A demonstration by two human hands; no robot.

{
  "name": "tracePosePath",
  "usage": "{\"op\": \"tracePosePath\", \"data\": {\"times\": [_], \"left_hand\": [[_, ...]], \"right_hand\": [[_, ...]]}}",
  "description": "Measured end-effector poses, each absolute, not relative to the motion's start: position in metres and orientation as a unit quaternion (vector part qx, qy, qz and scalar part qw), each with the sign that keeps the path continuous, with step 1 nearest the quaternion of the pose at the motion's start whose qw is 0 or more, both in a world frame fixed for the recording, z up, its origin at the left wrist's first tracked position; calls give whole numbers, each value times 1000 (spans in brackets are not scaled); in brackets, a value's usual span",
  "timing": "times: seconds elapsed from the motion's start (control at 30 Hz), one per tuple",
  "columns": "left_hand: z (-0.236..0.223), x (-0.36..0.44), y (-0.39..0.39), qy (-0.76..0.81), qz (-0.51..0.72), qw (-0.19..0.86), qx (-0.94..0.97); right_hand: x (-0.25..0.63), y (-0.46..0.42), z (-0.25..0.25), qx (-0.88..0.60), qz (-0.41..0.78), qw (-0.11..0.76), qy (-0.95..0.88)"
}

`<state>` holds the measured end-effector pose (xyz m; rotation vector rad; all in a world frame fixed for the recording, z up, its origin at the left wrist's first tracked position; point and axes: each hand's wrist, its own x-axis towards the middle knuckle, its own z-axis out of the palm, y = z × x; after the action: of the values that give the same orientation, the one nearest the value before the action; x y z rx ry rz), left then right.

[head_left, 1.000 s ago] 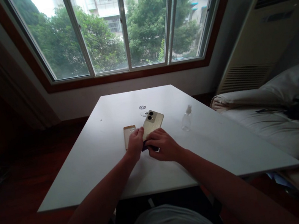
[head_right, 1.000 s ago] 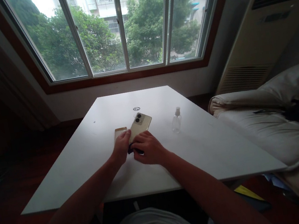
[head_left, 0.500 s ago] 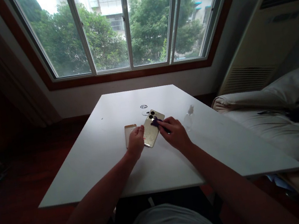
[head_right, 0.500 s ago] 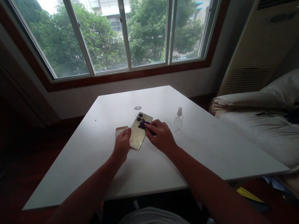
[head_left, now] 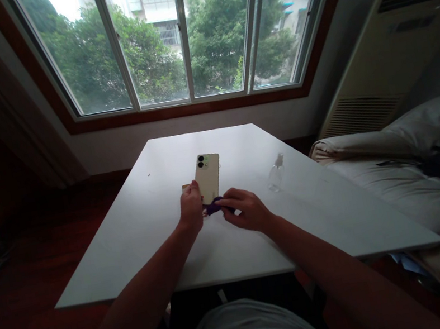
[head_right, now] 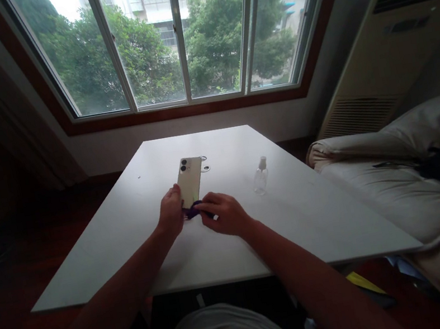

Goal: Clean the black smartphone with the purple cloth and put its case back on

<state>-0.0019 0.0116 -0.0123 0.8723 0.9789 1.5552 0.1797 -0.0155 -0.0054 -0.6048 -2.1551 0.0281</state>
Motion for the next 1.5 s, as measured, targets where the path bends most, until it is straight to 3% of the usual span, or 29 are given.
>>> {"op": "tracePosePath", "data": {"times": [0.17,0.37,0.53,0.77,0.87,1.2,1.33,1.5], "left_hand": [[-10,-7,14,430,630,549,342],[-17,-1,11,471,563,527,429],[-24,7,6,461,554,415,556],[-16,3,3,427,619,363,550],[-11,0,2,434,626,362,538],[-23,9,6,410,578,481,516],[-21,8,6,391,580,559,446],[-10,3,7,365,602,622,343]], "right_hand": [[200,8,-4,-388,41,588,-709],[208,21,-7,-442,35,639,-628],[188,6,-9,-414,39,561,-716],[160,-23,-17,-227,59,375,-897],[159,-23,-17,-218,19,356,-909],[200,10,-3,-434,5,610,-663],[213,26,-8,-487,144,674,-536],[205,28,-10,-417,373,686,-465]]}}
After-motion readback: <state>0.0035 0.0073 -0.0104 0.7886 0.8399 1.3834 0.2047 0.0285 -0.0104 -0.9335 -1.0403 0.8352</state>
